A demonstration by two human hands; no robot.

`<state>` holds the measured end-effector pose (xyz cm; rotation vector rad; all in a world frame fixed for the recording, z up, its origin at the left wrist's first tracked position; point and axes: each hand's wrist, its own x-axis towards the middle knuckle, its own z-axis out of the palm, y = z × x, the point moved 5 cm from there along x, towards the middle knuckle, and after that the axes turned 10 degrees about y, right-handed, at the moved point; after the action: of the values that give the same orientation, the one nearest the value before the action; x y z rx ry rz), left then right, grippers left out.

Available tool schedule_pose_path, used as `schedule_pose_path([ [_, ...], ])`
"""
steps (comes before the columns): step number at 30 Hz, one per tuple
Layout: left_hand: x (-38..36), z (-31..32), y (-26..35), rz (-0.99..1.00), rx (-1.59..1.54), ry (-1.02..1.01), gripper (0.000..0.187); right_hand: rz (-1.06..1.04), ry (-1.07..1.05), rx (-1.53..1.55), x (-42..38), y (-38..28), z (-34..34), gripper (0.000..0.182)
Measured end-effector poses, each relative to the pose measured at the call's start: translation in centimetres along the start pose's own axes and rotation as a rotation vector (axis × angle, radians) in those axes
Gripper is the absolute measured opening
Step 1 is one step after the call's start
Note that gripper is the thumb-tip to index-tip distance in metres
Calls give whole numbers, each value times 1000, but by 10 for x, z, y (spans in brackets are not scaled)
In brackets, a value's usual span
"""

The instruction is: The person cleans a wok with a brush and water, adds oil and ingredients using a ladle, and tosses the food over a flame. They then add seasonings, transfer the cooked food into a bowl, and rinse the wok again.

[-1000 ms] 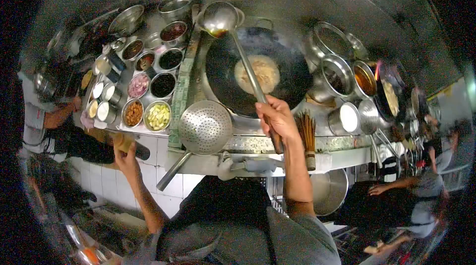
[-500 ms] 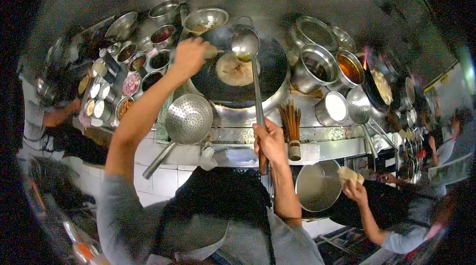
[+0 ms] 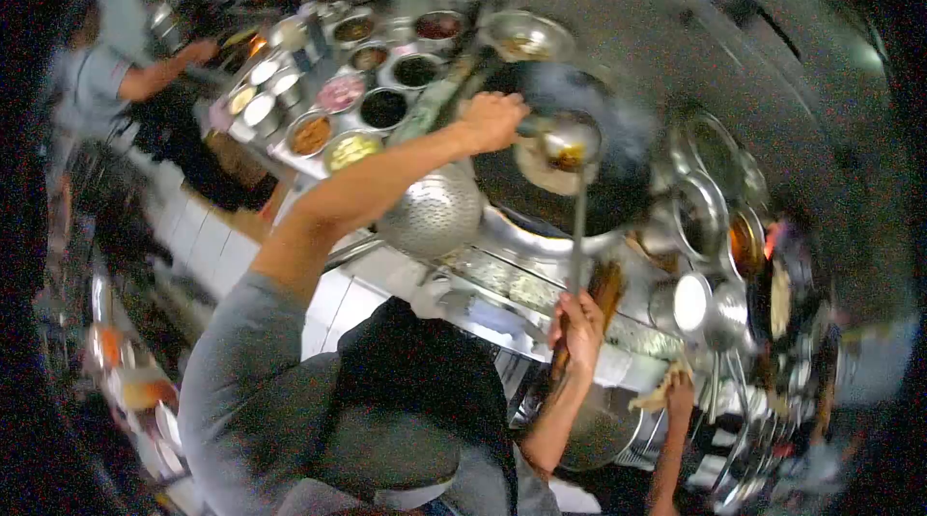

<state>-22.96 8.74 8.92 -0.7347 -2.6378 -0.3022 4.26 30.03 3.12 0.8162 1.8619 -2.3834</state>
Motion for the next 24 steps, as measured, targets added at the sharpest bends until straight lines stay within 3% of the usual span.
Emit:
schedule_pose_path([
  [1, -13, -5, -14, -64, -122, 122, 46, -21, 52, -119, 4, 3, -1, 13],
  [2, -29, -33, -21, -208, -227, 117, 52, -98, 38, -264, 8, 2, 3, 14],
  [3, -39, -40, -42, -208, -229, 317, 46, -182, 29, -400, 12, 3, 5, 16],
  [4, -50, -40, -70, -255, -168, 303, 44, -173, 51, -456, 17, 8, 1, 24],
  [6, -75, -63, -121, -312, -160, 354, 35, -162, 13, -391, 23, 11, -1, 31],
  [8, -101, -58, -188, -636, -137, 304, 36, -151, -2, -373, 23, 10, 3, 34],
  [10, -132, -44, -244, -564, -259, 481, 38, -139, 30, -321, 21, 6, 7, 27],
  [13, -167, -15, -307, -675, -120, 442, 40, -102, 81, -291, 21, 9, 14, 17],
  [17, -186, -6, -324, -792, -254, 493, 44, -86, 169, -276, 21, 6, 29, 13],
  [19, -186, -9, -325, -853, -499, 505, 45, -84, 188, -267, 18, 2, 35, 12],
  [23, -197, 8, -349, -901, -361, 413, 39, -74, 246, -315, 16, 5, 34, 10],
  [24, -194, -4, -343, -832, -255, 433, 36, -68, 261, -320, 16, 6, 35, 10],
])
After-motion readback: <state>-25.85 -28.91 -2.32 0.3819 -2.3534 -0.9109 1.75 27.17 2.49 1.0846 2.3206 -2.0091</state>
